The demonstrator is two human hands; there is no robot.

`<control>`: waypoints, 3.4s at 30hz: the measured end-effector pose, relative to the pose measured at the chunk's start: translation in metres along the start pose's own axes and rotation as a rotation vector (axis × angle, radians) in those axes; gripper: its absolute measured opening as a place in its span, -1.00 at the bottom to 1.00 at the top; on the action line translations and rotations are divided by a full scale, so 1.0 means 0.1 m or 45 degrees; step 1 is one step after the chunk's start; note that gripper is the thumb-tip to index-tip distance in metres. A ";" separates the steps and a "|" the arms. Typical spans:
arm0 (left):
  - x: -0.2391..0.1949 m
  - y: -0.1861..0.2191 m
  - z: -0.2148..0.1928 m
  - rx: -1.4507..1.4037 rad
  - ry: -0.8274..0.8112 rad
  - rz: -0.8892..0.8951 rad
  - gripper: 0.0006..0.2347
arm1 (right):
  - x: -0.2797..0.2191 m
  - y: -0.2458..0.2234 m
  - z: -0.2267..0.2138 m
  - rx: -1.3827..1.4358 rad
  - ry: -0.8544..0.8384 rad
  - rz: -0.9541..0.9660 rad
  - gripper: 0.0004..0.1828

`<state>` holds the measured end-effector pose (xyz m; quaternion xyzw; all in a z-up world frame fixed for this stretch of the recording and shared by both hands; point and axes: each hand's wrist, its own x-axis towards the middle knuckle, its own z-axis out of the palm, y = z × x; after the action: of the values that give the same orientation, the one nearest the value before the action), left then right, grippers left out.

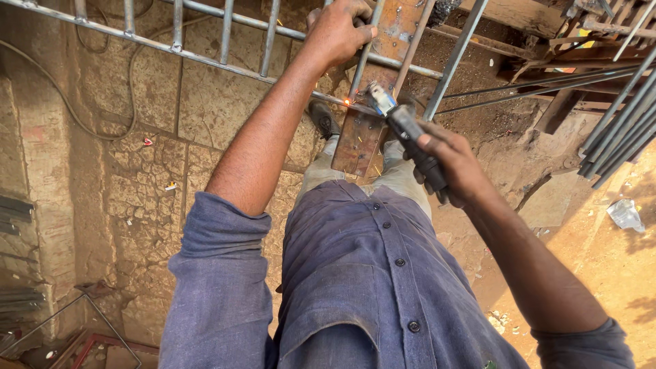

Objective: The person welds metal bars to a frame using a welding tool and measures the alignment with a tape measure.

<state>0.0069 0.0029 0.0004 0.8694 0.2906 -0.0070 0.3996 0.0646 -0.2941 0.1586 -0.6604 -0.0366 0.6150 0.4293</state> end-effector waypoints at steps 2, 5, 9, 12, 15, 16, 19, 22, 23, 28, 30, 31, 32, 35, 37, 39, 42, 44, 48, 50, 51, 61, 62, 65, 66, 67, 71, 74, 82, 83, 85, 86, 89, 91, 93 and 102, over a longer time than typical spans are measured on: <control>-0.01 0.02 0.00 0.007 -0.064 -0.106 -0.79 | -0.05 -0.04 -0.03 -0.114 0.061 -0.113 -0.22; 0.08 0.08 -0.01 0.074 -0.151 -0.179 -0.79 | -0.20 -0.05 0.00 -0.621 0.208 -0.232 -0.20; 0.14 0.10 -0.01 0.086 -0.120 -0.050 -0.69 | -0.24 0.07 0.20 -0.962 0.319 -0.263 -0.22; 0.19 0.07 -0.01 0.043 -0.176 -0.080 -0.73 | -0.21 0.18 0.32 -1.011 0.327 -0.887 -0.29; 0.21 0.05 0.03 0.072 -0.254 -0.133 -0.79 | -0.23 0.26 0.41 -1.071 0.395 -0.728 -0.28; 0.22 0.04 0.04 0.093 -0.269 -0.138 -0.79 | -0.24 0.28 0.44 -1.068 0.399 -0.673 -0.27; 0.20 0.01 0.06 0.020 -0.222 -0.100 -0.78 | -0.25 0.29 0.51 -1.058 0.409 -0.538 -0.24; 0.19 -0.01 0.08 0.030 -0.206 -0.062 -0.78 | -0.25 0.28 0.57 -1.063 0.416 -0.475 -0.23; 0.19 -0.02 0.09 0.024 -0.199 -0.058 -0.79 | -0.25 0.27 0.58 -1.079 0.423 -0.470 -0.23; 0.23 -0.02 0.12 0.067 -0.207 -0.049 -0.80 | -0.25 0.24 0.63 -1.127 0.417 -0.451 -0.22; 0.23 -0.03 0.13 0.057 -0.273 -0.082 -0.84 | -0.25 0.24 0.65 -1.215 0.426 -0.594 -0.22; 0.23 -0.04 0.14 0.052 -0.307 -0.100 -0.85 | -0.25 0.23 0.66 -1.206 0.424 -0.527 -0.22; 0.24 -0.04 0.15 -0.022 -0.303 -0.115 -0.84 | -0.24 0.23 0.66 -1.196 0.421 -0.460 -0.21; 0.24 -0.02 0.16 -0.108 -0.265 -0.136 -0.81 | -0.25 0.22 0.67 -1.151 0.415 -0.397 -0.21; 0.25 0.00 0.14 0.018 -0.203 -0.115 -0.79 | -0.26 0.20 0.68 -1.138 0.413 -0.421 -0.22; 0.23 0.02 0.11 -0.015 -0.210 -0.136 -0.80 | -0.27 0.19 0.68 -1.148 0.413 -0.463 -0.22; 0.20 0.05 0.08 -0.062 -0.205 -0.156 -0.80 | -0.29 0.18 0.68 -1.144 0.423 -0.487 -0.23; 0.20 0.06 0.06 -0.126 -0.239 -0.205 -0.81 | -0.28 0.16 0.69 -1.151 0.424 -0.469 -0.23; 0.20 0.07 0.07 -0.232 -0.341 -0.315 -0.81 | -0.28 0.13 0.69 -1.142 0.419 -0.410 -0.22; 0.19 0.05 0.09 -0.234 -0.284 -0.256 -0.78 | -0.29 0.12 0.69 -1.148 0.422 -0.439 -0.23; 0.19 0.04 0.10 -0.232 -0.215 -0.186 -0.75 | -0.30 0.11 0.70 -1.151 0.424 -0.455 -0.24; 0.31 -0.15 0.35 -0.595 -0.359 -0.328 -0.78 | -0.30 0.12 0.66 -1.149 0.409 -0.413 -0.23; 0.33 -0.17 0.37 -0.404 -0.296 -0.241 -0.79 | -0.30 0.12 0.66 -1.152 0.401 -0.368 -0.23; 0.36 -0.22 0.41 -0.055 -0.135 -0.034 -0.79 | -0.28 0.13 0.65 -1.182 0.395 -0.364 -0.23; 0.36 -0.23 0.41 -0.088 -0.102 -0.003 -0.79 | -0.28 0.14 0.65 -1.196 0.395 -0.383 -0.22; 0.36 -0.23 0.41 -0.120 -0.067 0.031 -0.78 | -0.28 0.14 0.64 -1.200 0.399 -0.363 -0.22; 0.34 -0.18 0.35 -0.334 -0.261 -0.215 -0.80 | -0.29 0.13 0.65 -1.214 0.417 -0.389 -0.23; 0.30 -0.12 0.31 -0.264 -0.227 -0.188 -0.79 | -0.31 0.11 0.66 -1.205 0.420 -0.438 -0.23; 0.29 -0.10 0.26 -0.314 -0.303 -0.252 -0.79 | -0.31 0.03 0.66 -1.256 0.401 -0.362 -0.23; 0.31 -0.11 0.26 -0.254 -0.289 -0.204 -0.81 | -0.30 0.02 0.65 -1.272 0.395 -0.325 -0.23; 0.32 -0.13 0.26 -0.136 -0.261 -0.111 -0.83 | -0.29 0.01 0.63 -1.290 0.378 -0.286 -0.22; 0.31 -0.14 0.27 -0.142 -0.266 -0.144 -0.82 | -0.29 0.02 0.62 -1.291 0.369 -0.284 -0.21; 0.28 -0.18 0.29 -0.128 -0.216 -0.108 -0.80 | -0.29 0.06 0.57 -1.287 0.351 -0.326 -0.22; 0.26 -0.19 0.29 -0.071 -0.104 0.102 -0.79 | -0.29 0.11 0.50 -1.113 0.380 -0.338 -0.20; 0.23 -0.20 0.28 -0.133 -0.185 -0.078 -0.78 | -0.33 0.18 0.39 -0.773 0.428 -0.310 -0.15; 0.08 -0.10 0.03 -0.037 -0.185 -0.047 -0.76 | -0.31 0.55 -0.31 0.759 0.266 -0.594 -0.10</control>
<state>0.0089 0.0102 -0.0107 0.8552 0.2770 -0.0733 0.4319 0.0568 -0.3629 0.1456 -0.5398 0.0385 0.4140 0.7320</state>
